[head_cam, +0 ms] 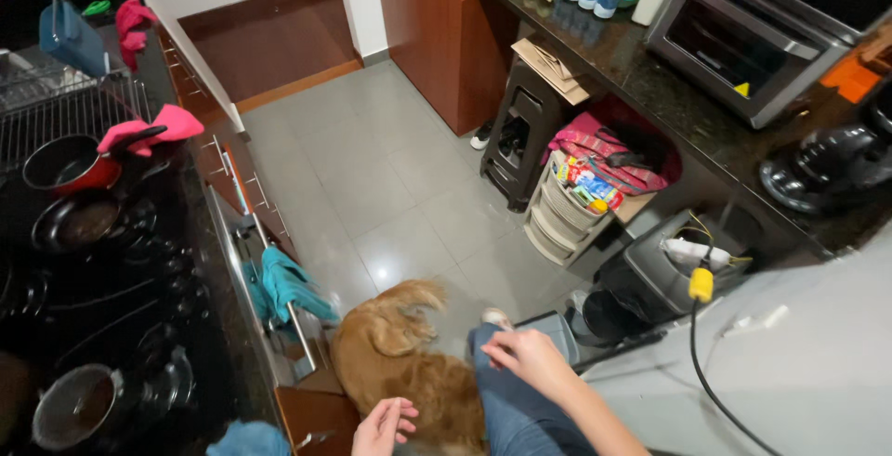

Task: The person wipes the bottom shelf and bin of an empty refrigerator with a cloth, places a package of sliced meat and three tomatoes inside, and then gathers an onion and a red pepper from the counter.

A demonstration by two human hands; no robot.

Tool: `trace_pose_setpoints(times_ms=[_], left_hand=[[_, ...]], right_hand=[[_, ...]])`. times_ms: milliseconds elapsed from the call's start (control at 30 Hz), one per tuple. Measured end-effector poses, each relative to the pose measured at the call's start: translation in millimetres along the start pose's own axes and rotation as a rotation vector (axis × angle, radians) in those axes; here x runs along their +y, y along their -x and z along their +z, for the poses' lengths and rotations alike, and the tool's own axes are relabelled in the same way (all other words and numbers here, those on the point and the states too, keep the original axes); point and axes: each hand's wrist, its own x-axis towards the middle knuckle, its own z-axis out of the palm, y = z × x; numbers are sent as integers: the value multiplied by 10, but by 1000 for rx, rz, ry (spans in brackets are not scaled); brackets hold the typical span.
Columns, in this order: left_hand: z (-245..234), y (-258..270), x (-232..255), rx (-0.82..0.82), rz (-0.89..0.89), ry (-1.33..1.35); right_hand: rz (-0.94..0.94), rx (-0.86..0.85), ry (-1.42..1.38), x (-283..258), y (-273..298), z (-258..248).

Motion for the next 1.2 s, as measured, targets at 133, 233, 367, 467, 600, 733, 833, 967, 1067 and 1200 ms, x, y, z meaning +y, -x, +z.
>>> trace_pose_setpoints(times_ms=[133, 233, 367, 467, 600, 733, 833, 967, 1067, 1200], left_hand=[[-120, -614, 42, 1, 24, 16], [-101, -1172, 283, 148, 74, -28], [160, -2018, 818, 199, 103, 57], [589, -2603, 1413, 119, 120, 48], [1420, -3046, 2490, -88, 157, 16], [2066, -3194, 3157, -198, 155, -120], [2223, -3678, 3010, -363, 200, -74], [2300, -4123, 3300, -340, 145, -104], [2368, -4517, 3557, -351, 182, -83], [2453, -4883, 4192, -317, 165, -69]], right_hand=[[-108, -14, 2, 53, -693, -258], [-93, -102, -5, 184, -1309, -611], [-159, -59, 32, 728, -2114, -988], [-202, -25, -14, 1166, -2506, -1402], [-64, 33, -129, 1908, -2765, -1969], [288, -13, -90, 2579, -3018, -2338], [250, 127, -17, 2716, -3066, -2574], [307, 166, -157, 3069, -3051, -2415], [373, 168, -225, 3268, -3104, -2335], [473, 223, -186, 3553, -3436, -2378]])
